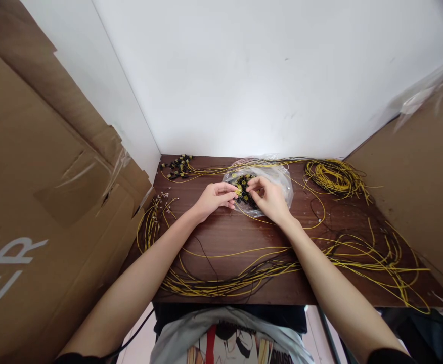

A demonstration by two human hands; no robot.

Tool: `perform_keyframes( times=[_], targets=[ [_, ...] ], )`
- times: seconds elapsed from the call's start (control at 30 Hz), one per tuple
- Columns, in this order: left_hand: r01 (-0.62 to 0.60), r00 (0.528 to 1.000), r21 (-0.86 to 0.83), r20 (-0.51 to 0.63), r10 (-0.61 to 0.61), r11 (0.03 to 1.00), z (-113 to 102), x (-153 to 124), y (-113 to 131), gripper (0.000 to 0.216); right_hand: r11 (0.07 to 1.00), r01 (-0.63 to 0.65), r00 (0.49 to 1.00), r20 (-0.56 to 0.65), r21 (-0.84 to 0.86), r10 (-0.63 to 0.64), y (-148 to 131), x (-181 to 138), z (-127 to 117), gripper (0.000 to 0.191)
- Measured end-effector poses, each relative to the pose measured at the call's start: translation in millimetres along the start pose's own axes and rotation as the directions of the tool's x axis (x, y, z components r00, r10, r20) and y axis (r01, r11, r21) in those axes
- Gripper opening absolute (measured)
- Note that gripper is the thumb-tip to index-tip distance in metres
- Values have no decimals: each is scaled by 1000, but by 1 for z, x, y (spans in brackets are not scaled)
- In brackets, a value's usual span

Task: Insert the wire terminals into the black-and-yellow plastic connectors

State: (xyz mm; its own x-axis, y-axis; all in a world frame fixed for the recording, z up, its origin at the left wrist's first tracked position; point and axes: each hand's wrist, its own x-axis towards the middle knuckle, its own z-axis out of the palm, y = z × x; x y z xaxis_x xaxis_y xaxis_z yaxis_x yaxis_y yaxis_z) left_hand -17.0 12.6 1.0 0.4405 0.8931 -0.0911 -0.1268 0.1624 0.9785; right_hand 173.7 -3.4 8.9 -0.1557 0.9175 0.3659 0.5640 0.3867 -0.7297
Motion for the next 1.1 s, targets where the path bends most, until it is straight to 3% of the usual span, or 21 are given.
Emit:
perform_keyframes(
  times=[0.27,0.57,1.1],
  targets=[
    [-9,1000,-5,4,9,1000,1,-1,1,25,993,106,993,62,-61,-102,4,-3,8,19],
    [-5,1000,2,6,5,1000,1,0,-1,26,992,54,996,74,-116,-46,3,-4,13,24],
    [-20,999,-3,29,20,1000,0,0,-1,25,990,76,995,68,-121,-68,4,-5,11,29]
  ],
)
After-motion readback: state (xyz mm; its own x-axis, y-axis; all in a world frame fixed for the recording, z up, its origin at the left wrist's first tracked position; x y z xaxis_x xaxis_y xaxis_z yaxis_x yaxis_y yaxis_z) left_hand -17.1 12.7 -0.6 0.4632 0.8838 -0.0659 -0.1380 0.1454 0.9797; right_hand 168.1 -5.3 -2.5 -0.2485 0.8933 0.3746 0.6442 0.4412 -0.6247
